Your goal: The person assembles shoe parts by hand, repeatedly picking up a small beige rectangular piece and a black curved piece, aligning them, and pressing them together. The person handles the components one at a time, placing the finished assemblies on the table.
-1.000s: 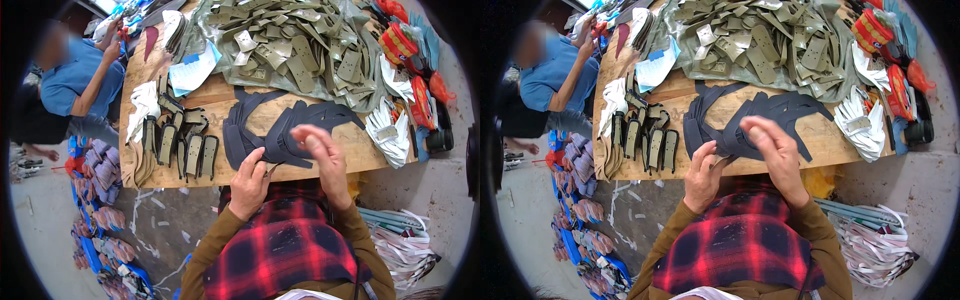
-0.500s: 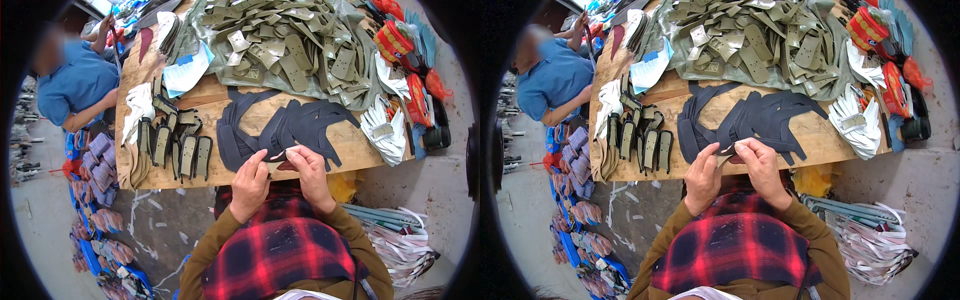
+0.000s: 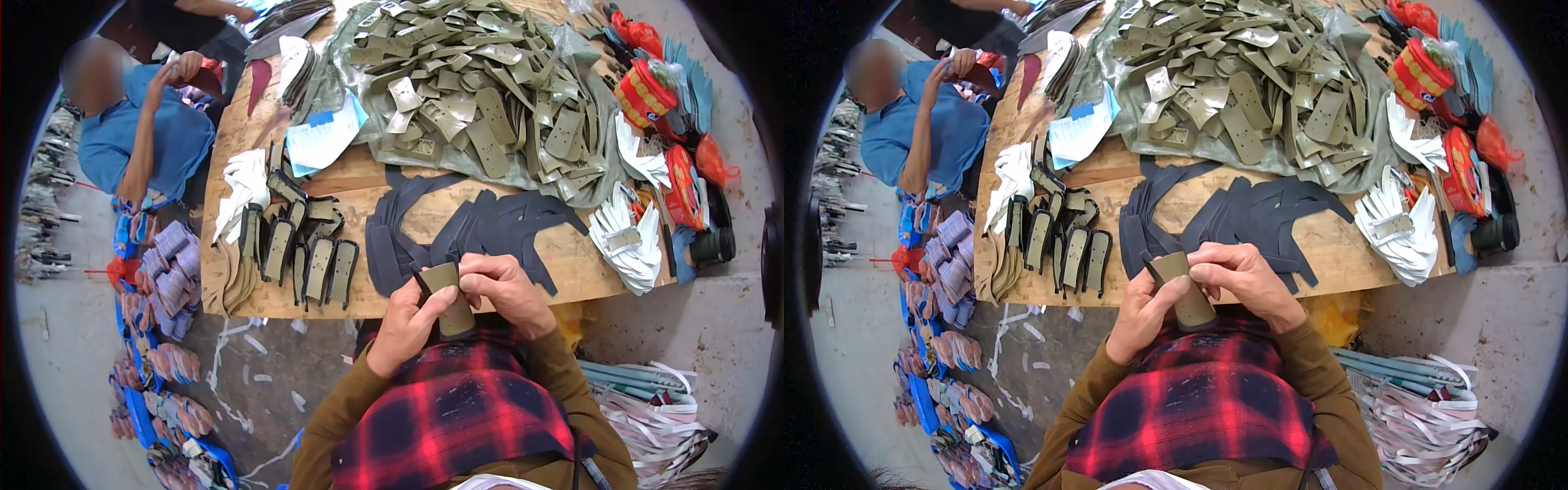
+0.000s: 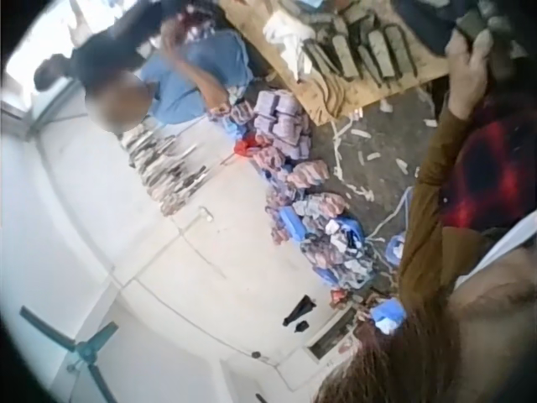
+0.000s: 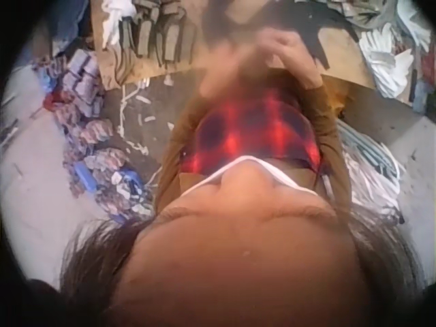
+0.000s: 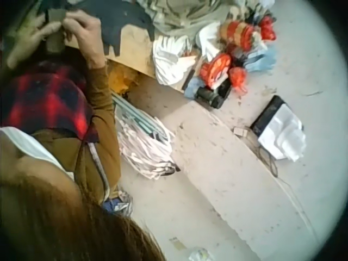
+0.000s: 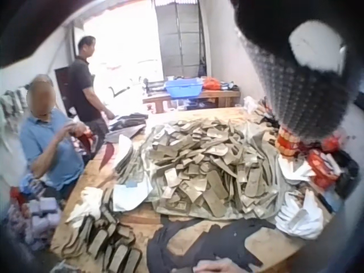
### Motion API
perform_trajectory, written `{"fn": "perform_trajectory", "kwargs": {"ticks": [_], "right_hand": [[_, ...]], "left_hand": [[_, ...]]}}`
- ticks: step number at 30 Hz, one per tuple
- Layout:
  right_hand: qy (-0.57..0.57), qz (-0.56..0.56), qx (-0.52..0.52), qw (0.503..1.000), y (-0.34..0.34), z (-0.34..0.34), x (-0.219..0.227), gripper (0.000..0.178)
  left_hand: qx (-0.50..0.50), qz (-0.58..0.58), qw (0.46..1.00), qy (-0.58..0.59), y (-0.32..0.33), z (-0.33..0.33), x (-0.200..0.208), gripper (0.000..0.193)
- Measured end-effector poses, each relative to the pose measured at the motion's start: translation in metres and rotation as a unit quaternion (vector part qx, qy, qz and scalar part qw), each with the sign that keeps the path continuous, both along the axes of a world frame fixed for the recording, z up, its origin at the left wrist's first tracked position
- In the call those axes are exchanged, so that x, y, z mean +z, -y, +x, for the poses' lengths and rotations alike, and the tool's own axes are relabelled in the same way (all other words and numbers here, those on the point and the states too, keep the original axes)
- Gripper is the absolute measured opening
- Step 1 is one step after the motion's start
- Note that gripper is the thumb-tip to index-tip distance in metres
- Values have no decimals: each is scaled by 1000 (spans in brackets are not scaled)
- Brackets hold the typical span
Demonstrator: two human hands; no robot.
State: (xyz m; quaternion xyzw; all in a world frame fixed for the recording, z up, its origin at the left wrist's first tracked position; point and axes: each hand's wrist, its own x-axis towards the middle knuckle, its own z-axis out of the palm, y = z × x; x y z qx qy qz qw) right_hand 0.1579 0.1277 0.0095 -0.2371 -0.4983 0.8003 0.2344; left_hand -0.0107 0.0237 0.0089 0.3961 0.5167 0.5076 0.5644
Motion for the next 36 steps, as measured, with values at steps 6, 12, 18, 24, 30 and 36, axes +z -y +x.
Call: {"fn": "perform_trajectory", "kwargs": {"ticks": [6,12,18,24,30,36], "right_hand": [[69,-19,-31,997,11,-9,-4,19],[83,83,-167,979,24,-28,-5,31],[103,248,-152,951,30,-37,-24,32],[122,176,-78,974,20,-22,-19,26],[192,154,136,960,-19,14,8,26],[83,-24,205,975,-3,15,9,15]], "left_hand": [[-57,-26,998,-20,7,-3,-10,20],[-23,16,999,-39,8,4,-4,22],[172,23,985,3,-8,6,-9,35],[277,86,956,-34,-13,18,-30,30],[96,80,992,17,-6,-7,-7,49],[-141,-88,982,90,-3,-20,12,26]]}}
